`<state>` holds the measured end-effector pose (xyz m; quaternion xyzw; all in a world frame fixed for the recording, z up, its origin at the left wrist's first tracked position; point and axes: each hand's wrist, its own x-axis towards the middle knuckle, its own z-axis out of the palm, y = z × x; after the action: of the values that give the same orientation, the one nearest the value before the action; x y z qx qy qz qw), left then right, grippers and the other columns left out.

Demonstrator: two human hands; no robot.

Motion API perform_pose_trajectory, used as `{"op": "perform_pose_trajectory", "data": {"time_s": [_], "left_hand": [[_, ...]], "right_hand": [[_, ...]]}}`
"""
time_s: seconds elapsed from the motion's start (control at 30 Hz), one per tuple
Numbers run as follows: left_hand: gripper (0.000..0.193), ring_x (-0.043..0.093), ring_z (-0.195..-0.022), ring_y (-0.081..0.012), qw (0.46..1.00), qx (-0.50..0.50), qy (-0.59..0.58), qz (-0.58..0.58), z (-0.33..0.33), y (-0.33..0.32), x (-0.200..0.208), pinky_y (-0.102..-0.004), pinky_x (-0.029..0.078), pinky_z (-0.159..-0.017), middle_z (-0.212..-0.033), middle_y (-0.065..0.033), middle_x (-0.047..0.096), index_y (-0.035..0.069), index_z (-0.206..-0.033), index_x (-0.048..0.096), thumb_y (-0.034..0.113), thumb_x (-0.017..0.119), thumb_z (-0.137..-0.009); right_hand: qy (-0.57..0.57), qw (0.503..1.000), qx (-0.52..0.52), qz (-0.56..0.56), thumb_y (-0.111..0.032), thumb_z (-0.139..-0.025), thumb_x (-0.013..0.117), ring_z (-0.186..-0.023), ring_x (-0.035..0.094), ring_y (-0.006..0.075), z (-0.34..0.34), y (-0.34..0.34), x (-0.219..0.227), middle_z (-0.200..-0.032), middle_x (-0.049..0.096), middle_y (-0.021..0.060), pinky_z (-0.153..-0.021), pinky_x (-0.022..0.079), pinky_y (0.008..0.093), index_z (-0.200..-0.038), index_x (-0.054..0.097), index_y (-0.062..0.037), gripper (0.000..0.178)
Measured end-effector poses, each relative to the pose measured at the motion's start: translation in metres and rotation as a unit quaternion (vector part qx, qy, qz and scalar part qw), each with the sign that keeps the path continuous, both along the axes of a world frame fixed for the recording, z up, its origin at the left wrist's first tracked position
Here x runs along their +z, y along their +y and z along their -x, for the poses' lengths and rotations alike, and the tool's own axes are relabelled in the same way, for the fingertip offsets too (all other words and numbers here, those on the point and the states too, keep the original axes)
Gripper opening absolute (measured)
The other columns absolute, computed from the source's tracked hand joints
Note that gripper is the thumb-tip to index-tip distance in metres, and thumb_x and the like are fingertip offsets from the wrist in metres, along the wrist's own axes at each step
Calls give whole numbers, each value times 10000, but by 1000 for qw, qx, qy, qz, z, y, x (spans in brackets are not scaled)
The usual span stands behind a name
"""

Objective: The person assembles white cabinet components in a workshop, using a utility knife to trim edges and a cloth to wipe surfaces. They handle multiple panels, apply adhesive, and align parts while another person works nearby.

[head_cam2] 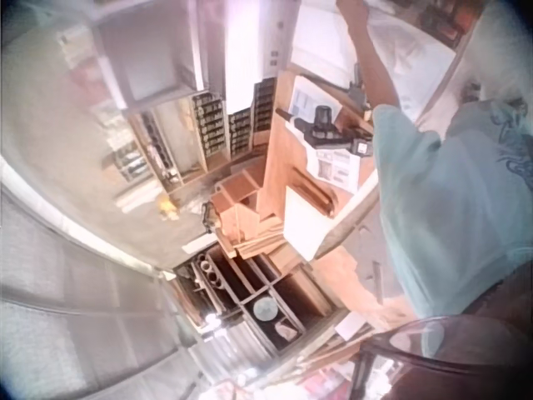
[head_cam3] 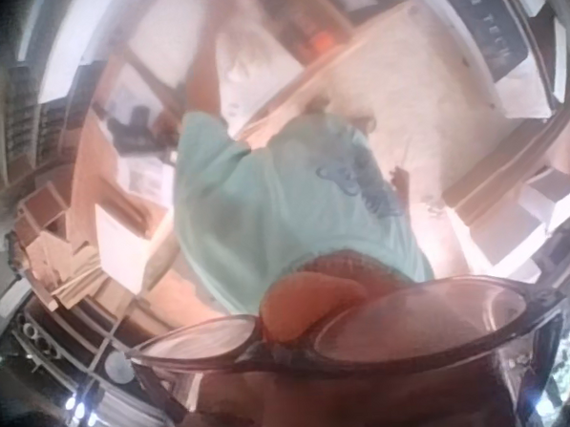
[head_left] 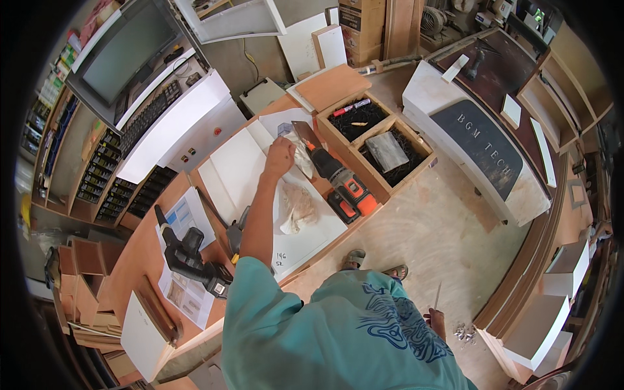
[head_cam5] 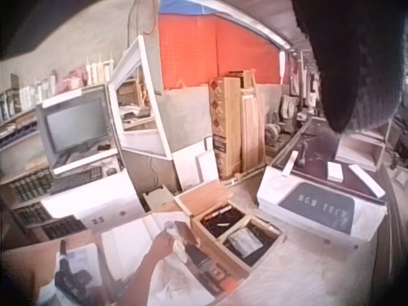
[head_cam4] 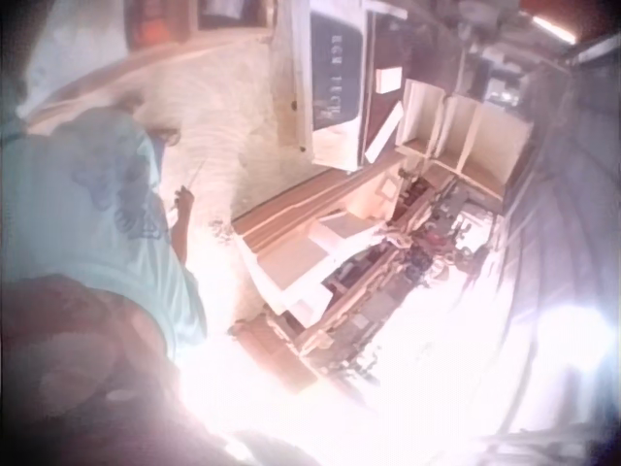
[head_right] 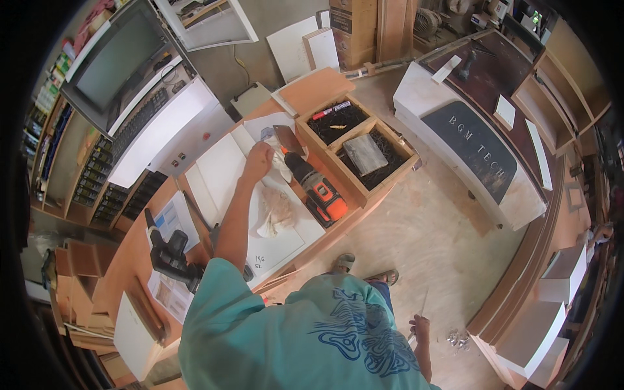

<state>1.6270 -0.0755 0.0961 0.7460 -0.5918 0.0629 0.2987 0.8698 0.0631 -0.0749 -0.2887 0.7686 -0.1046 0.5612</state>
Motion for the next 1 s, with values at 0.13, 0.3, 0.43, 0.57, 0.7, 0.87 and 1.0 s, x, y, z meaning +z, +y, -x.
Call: {"op": "perform_pose_trajectory", "data": {"time_s": [0.13,0.3,0.43,0.57,0.7,0.87,1.0], "left_hand": [[261,621,-706,-317,992,79,43,88,-12,18,47,-421,490,-672,-679,-167,616,-24,-853,591,226,555,-918],[326,637,-893,-234,876,164,438,115,-11,54,95,-355,492,-811,-952,-150,645,-18,-1053,596,269,463,-975],[389,635,-978,-206,726,94,656,184,-23,74,88,-324,508,-891,-1164,-103,612,-19,-1235,513,277,413,-1003],[297,652,-930,-175,668,90,709,205,-12,85,95,-299,520,-830,-1072,-83,646,-7,-1124,556,245,484,-984],[193,658,-859,-168,846,66,490,203,-20,104,72,-261,504,-769,-985,-55,662,31,-984,601,208,626,-911],[202,620,-817,-257,974,-59,214,-40,38,126,85,-335,482,-773,-874,-106,652,-2,-852,677,196,699,-822],[236,578,-986,-307,964,138,212,-79,26,140,41,-398,456,-859,-983,-155,644,-3,-895,697,225,674,-838]], "right_hand": [[10,987,159,30,-246,-828,571,-426,515,164,8,22,-12,-739,654,177,-366,348,293,-890,592,34,287],[23,994,110,-6,-230,-826,565,-437,522,172,-28,25,21,-733,655,193,-369,364,307,-902,602,51,294],[-5,990,137,-29,-227,-825,563,-426,515,178,-30,14,2,-730,652,192,-366,366,317,-922,601,60,305],[-22,978,204,26,-249,-826,575,-408,500,173,-12,-18,-38,-728,646,168,-362,357,312,-944,591,55,326],[-17,996,93,0,-273,-828,579,-410,493,155,-37,-52,-14,-734,649,142,-364,350,293,-955,591,41,338],[-1,994,101,33,-292,-822,581,-425,500,139,-40,-63,4,-743,653,122,-369,350,283,-982,598,25,355],[4,993,114,-9,-288,-820,586,-420,498,143,-30,-53,4,-747,656,136,-367,354,291,-984,603,40,367]]}}
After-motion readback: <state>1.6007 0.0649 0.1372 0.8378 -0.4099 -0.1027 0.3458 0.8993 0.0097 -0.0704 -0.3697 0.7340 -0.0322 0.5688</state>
